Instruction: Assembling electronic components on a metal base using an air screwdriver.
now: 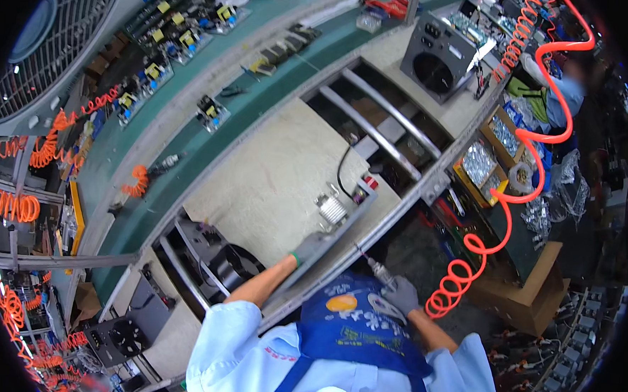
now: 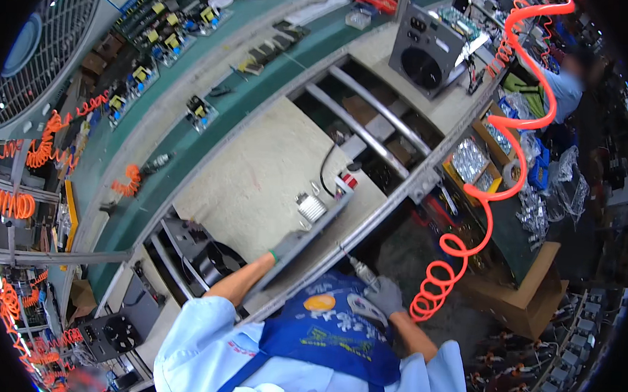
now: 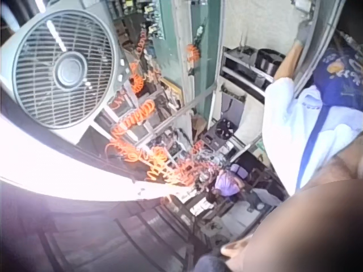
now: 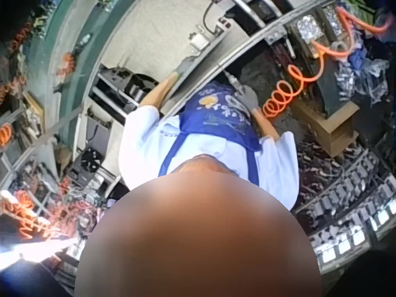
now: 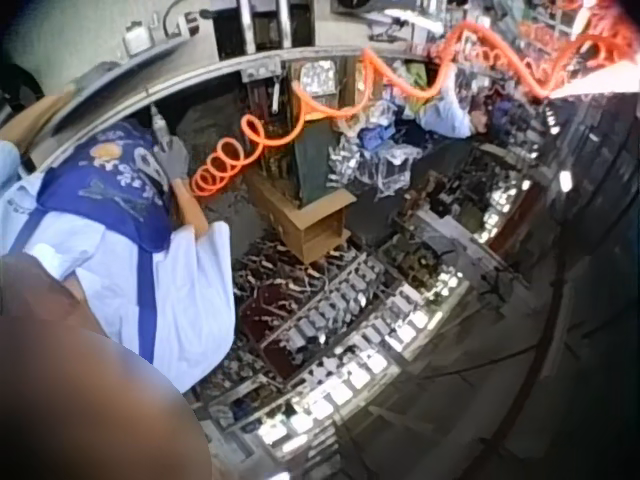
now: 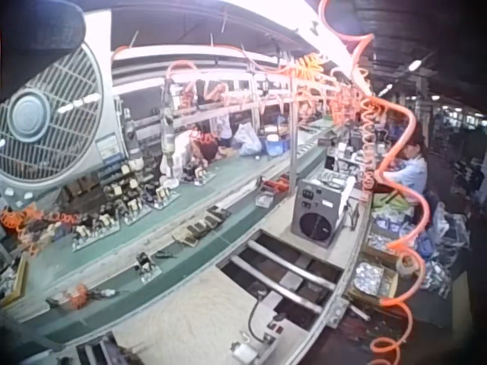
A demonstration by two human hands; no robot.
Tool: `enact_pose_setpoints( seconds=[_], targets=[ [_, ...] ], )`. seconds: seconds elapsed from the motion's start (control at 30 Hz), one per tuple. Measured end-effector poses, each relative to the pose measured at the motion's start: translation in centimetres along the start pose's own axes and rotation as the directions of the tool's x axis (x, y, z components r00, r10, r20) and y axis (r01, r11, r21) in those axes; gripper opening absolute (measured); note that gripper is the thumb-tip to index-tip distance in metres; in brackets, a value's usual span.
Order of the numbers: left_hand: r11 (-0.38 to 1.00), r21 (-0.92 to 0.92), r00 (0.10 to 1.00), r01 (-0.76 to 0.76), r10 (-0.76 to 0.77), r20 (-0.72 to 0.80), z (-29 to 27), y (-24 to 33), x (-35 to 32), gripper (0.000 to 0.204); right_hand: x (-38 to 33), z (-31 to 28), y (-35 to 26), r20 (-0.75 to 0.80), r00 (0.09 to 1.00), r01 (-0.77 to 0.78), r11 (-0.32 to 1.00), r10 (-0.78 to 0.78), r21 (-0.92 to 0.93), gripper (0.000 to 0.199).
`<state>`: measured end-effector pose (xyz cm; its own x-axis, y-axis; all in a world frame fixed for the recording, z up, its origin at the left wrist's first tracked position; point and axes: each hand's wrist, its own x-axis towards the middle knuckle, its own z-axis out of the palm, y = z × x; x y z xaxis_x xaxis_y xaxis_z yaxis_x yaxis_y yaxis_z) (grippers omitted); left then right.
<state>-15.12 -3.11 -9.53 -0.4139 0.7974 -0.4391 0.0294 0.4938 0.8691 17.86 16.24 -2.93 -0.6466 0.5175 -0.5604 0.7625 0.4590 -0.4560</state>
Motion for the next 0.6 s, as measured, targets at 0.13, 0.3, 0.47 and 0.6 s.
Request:
enact_pose_setpoints(
  seconds=[0.13,0.3,0.47,0.6],
  targets=[
    [0.988,-0.005,0.981,0.154,-0.152,0.12,-2.9,3.6,-3.2,0.054,1.2,-4.9,4.6,0.039,0.998,0.052,0.995,-0.049,-0.081,0.043],
    [0.96,0.124,0.965,0.251,-0.237,-0.116,-3.8,11.0,-9.0,0.052,8.5,-12.5,7.0,0.195,0.981,0.067,0.915,0.013,-0.399,0.038],
    [0.864,0.441,0.828,0.242,0.053,-0.558,2.4,14.6,-11.0,0.043,18.5,-17.9,7.1,0.288,0.949,0.059,0.823,0.129,-0.564,0.064],
    [0.652,0.62,0.671,0.435,0.224,-0.707,4.5,14.2,-10.4,0.039,25.7,-20.3,7.8,0.307,0.941,0.064,0.815,0.143,-0.576,0.051]
  ],
)
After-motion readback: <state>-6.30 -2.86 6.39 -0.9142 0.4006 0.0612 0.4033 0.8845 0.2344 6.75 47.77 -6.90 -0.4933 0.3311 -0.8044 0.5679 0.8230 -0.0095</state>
